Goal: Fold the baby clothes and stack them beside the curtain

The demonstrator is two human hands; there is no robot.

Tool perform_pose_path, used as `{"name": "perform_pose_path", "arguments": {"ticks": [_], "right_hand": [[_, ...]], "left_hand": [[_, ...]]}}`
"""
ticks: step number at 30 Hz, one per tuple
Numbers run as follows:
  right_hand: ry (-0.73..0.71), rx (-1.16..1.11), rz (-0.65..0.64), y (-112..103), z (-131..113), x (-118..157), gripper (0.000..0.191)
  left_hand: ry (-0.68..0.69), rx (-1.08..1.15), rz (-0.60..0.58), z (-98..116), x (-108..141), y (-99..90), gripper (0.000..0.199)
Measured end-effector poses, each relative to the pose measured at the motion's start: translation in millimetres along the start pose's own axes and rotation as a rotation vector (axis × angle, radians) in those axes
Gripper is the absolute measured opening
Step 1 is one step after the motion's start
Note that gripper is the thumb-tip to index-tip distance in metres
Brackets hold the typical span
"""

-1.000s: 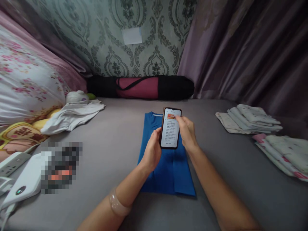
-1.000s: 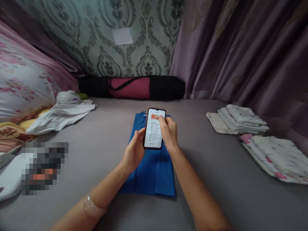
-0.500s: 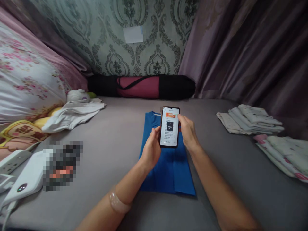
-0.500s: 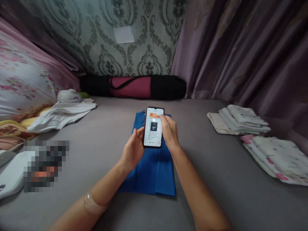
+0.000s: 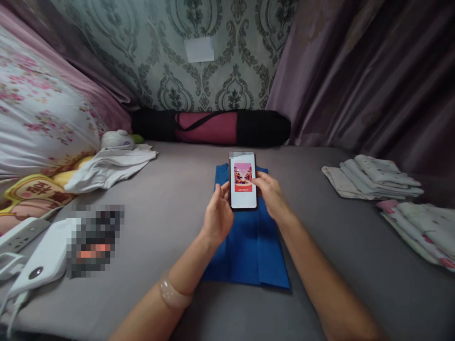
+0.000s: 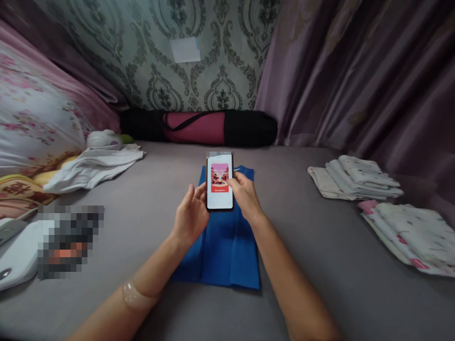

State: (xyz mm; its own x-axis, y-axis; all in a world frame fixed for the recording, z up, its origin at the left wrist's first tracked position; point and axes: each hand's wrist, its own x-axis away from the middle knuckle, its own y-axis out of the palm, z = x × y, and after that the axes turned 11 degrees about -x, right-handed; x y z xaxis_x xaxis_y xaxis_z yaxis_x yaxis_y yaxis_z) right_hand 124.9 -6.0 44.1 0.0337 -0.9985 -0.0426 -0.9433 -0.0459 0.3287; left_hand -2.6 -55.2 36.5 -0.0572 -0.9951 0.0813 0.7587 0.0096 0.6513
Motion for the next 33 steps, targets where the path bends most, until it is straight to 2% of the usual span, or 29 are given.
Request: {"name": "perform_pose_path", "arguments": {"ticks": [5,15,29,33], "right_hand": [[-0.07,0.039,-0.099,4.6,0.1,3.0,0.045],[-0.025,0.048,-0.24,3.1,-7.9,5.9,0.065],[-0.007,0.11,-0.252,2.8,-7.1,6.0,0.073],[-0.018,0.114,-0.29,0.7,-5.5,5.7,0.074]], "left_hand": [[0.01,-0.012,0.013,1.5,-1.7,-2.4,0.036],[0.019,-0.003,0.02,5.4,-2.5,-3.2,0.036],[0.028,0.01,0.002,7.6,-3.3,-3.7,0.036],[0.027,-0.005,0.005,8.4,-3.1,-4.1,0.037]]}}
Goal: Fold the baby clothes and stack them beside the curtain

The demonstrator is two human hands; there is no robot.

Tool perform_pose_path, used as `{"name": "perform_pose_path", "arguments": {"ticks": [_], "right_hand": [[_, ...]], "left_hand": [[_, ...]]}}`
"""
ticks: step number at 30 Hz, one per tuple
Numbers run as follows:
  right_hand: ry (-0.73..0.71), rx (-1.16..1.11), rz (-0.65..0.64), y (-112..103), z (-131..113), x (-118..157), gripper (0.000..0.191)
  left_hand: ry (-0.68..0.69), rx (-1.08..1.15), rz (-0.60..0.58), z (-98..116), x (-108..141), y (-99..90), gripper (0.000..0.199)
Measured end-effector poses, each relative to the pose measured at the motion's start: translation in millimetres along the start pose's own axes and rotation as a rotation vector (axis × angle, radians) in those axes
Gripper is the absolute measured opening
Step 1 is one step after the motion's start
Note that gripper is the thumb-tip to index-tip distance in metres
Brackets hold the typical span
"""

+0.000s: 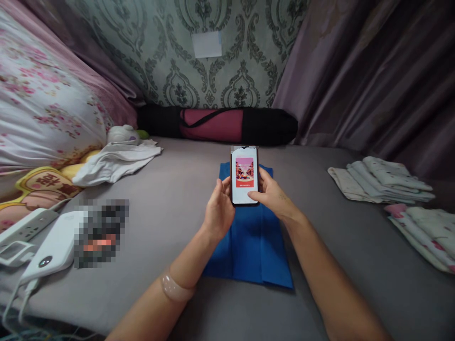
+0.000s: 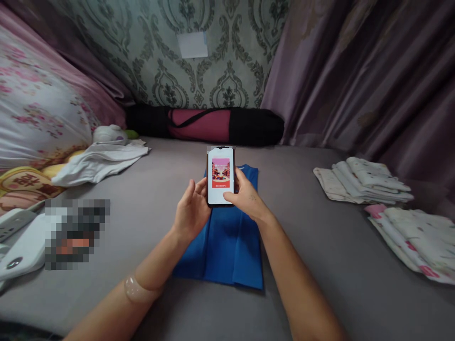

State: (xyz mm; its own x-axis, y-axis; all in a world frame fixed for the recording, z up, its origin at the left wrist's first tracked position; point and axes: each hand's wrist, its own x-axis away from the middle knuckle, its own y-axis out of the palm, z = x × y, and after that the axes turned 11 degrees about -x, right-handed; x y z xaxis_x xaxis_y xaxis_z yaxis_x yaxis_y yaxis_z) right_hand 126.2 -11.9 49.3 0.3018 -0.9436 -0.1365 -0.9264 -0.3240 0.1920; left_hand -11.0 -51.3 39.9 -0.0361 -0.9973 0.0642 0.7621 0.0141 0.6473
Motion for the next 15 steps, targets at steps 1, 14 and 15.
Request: {"name": "perform_pose_path", "arguments": {"ticks": [1,14,15], "right_hand": [[-0.003,0.0,-0.009,-0.3,0.5,0.2,0.075],[-0.016,0.02,-0.022,1.3,3.1,-1.1,0.072],[-0.012,0.02,-0.021,1.5,3.0,-1.1,0.072]], "left_hand": [[-0.001,-0.003,0.002,0.2,0.0,-0.1,0.037],[-0.034,0.04,0.008,2.4,0.0,-0.4,0.034],[-0.035,0.043,0.003,2.5,0.0,-0.5,0.034]]}}
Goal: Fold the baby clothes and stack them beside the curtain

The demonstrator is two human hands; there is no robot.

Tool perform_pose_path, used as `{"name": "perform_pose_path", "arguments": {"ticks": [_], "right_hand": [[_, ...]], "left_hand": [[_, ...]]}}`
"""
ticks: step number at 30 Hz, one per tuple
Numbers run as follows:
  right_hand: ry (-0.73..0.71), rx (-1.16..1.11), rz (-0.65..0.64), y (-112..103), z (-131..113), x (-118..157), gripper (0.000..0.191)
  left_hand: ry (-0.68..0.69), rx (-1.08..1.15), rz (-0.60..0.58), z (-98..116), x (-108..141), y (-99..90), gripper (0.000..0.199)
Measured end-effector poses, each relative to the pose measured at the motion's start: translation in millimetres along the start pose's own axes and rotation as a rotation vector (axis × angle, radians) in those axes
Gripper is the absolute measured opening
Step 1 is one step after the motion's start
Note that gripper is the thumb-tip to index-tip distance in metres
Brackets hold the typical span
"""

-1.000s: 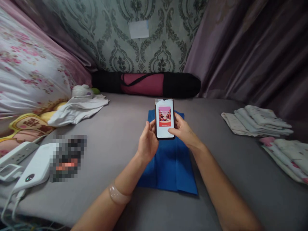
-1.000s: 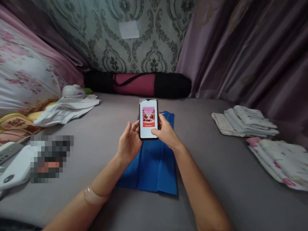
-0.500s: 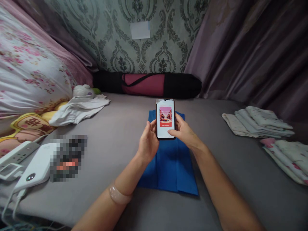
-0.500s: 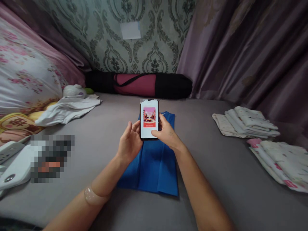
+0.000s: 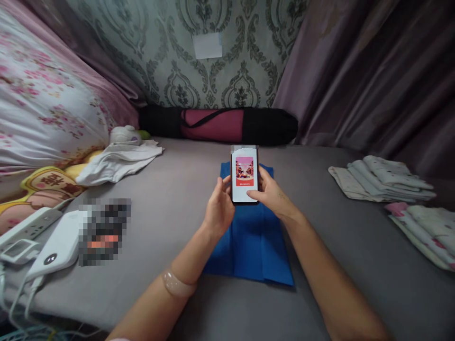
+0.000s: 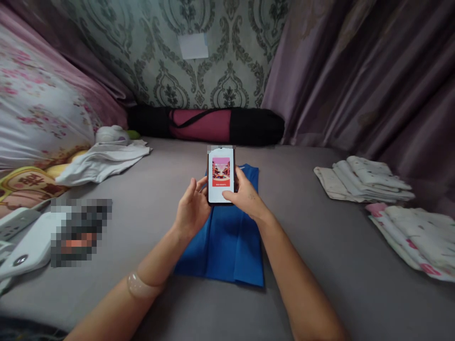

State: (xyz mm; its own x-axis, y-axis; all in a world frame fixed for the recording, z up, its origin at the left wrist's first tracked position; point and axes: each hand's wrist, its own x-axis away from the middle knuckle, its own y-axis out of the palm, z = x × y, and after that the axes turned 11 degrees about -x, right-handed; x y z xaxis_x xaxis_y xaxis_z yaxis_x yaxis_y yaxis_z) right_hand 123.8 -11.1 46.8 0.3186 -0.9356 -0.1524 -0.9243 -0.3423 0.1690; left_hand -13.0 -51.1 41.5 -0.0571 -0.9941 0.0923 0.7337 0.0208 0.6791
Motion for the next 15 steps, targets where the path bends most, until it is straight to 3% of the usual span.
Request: {"name": "perform_pose_path", "arguments": {"ticks": [15], "right_hand": [[-0.025,0.014,-0.019,-3.1,4.1,-1.2,0.069]], "left_hand": [[0.012,-0.017,-0.016,-0.8,-0.8,-2.2,0.032]]}}
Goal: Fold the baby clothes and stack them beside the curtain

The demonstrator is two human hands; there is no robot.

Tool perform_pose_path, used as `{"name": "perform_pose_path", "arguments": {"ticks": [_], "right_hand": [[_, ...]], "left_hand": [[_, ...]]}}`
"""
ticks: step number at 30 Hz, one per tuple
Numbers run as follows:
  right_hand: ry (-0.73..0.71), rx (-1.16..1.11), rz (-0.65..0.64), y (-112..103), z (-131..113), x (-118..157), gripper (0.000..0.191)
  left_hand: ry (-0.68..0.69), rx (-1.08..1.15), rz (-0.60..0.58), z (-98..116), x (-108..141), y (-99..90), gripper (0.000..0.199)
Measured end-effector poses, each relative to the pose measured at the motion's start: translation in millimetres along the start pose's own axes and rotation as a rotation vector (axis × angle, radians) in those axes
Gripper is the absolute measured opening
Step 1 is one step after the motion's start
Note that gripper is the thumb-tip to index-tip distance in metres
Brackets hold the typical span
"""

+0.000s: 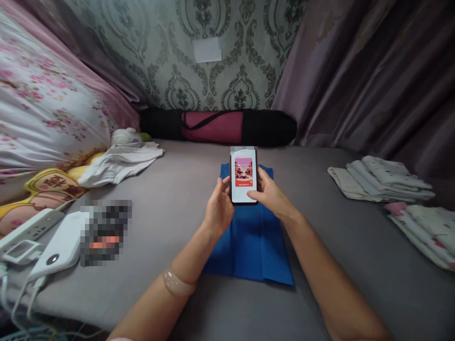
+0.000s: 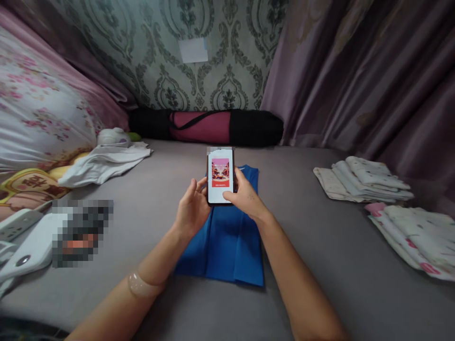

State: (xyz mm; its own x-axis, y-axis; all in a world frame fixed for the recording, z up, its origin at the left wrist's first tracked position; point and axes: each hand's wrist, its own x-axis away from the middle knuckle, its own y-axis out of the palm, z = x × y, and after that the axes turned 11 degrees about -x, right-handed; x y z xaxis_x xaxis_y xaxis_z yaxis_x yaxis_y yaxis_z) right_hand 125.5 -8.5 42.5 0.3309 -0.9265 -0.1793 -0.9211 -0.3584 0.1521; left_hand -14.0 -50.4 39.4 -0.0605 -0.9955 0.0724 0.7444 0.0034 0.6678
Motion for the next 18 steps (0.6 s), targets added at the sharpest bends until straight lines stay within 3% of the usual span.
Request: {"name": "perform_pose_path", "arguments": {"ticks": [10,18], "right_hand": [[-0.042,-0.023,0.03,5.4,2.8,-0.6,0.062],[-0.051,-0.006,0.069,6.8,6.1,-1.4,0.067]], "left_hand": [[0.011,-0.011,0.024,0.4,0.1,1.8,0.033],[0.016,-0.033,0.01,-1.2,0.4,1.5,0.035]]}}
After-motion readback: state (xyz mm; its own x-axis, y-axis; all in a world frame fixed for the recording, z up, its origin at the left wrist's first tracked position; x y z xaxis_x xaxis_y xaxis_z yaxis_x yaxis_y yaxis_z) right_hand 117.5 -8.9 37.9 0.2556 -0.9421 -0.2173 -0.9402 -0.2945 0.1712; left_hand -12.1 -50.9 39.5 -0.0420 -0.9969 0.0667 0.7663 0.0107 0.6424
